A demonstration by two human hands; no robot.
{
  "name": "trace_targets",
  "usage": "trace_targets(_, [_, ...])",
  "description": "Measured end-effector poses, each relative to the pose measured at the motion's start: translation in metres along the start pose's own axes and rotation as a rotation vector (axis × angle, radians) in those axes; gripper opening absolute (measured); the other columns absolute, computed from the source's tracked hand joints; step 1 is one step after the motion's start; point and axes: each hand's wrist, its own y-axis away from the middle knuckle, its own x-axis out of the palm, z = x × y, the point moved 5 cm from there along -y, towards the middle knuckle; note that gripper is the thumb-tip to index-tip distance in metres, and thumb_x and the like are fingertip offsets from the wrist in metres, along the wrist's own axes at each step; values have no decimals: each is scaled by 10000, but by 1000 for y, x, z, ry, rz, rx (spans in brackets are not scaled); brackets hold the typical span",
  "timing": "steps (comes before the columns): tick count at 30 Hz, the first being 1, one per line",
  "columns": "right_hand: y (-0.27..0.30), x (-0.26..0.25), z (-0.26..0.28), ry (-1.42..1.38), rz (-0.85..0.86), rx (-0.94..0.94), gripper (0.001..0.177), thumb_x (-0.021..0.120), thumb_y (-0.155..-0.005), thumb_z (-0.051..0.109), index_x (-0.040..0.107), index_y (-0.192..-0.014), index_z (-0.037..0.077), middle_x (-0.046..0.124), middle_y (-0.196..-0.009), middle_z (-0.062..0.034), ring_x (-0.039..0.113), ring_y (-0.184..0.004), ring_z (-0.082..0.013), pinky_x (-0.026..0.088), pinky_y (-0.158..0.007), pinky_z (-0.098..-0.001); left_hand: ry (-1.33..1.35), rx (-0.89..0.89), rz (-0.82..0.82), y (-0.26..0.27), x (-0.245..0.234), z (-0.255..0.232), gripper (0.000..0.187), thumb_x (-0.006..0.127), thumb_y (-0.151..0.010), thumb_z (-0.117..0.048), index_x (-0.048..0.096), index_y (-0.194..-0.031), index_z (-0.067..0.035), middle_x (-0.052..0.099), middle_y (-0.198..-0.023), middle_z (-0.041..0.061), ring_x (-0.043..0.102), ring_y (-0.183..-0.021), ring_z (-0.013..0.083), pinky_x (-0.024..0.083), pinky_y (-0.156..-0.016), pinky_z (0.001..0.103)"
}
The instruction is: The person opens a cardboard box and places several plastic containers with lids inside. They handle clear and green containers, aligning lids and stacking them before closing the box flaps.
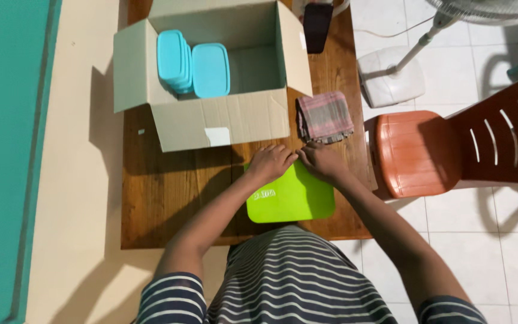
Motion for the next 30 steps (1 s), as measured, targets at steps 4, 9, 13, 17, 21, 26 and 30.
trace_targets(4, [-5, 11, -18, -125, 1, 47, 325, 530, -1052, 300, 706, -993, 33, 679, -946, -203, 653, -870, -425, 531, -765, -502, 55, 42, -5, -9, 3, 4, 366, 508, -1061, -415, 699, -975, -115, 704, -951, 83, 691, -904, 296, 550, -789, 466])
trace_targets(9, [8, 1, -8, -77, -87, 111, 312, 559, -1002, 328, 740, -934, 83, 702, -932, -149, 675, -800, -388, 537, -671, -493, -48, 111, -200, 18, -8, -11, 274, 555, -1033, -342, 725, -1065, -129, 705, -1034, 23, 678, -969, 228, 518, -808, 441])
trace_targets(13, [9, -11, 8, 25, -202, 98, 328, 626, -975, 345, 734, -829, 72, 710, -866, -119, 680, -767, -356, 536, -633, -480, -16, -18, -341, 38, -21, -9, 217, 630, -978, -359, 736, -1006, -171, 706, -1034, -8, 666, -1001, 216, 500, -842, 430])
trace_targets(17, [5, -7, 12, 107, -223, 25, 361, 668, -961, 341, 695, -752, 49, 697, -824, -138, 680, -765, -360, 535, -627, -481, 2, -53, -311, 41, -17, -4, 206, 637, -985, -361, 725, -995, -175, 701, -1018, -7, 663, -1005, 227, 505, -867, 428])
trace_targets(21, [-5, 0, 5, 97, -225, -16, 334, 682, -958, 310, 685, -761, 41, 688, -806, -158, 669, -721, -383, 530, -614, -494, 3, -23, -300, 30, -15, 1, 212, 616, -1005, -347, 707, -995, -156, 698, -1011, 16, 669, -998, 252, 515, -862, 437])
trace_targets(26, [-10, 6, -3, -12, -184, -48, 335, 691, -968, 290, 670, -766, 23, 664, -791, -171, 660, -696, -386, 521, -622, -492, -23, -58, -247, 23, -5, 7, 260, 595, -1021, -364, 667, -957, -122, 705, -963, 44, 691, -930, 284, 544, -815, 446])
trace_targets(30, [-9, -1, 3, 112, -237, -105, 332, 698, -946, 324, 677, -750, 56, 677, -769, -133, 672, -685, -354, 537, -603, -465, -27, -60, -238, 18, -1, 14, 281, 582, -1022, -381, 660, -941, -123, 709, -954, 48, 694, -911, 291, 548, -793, 450])
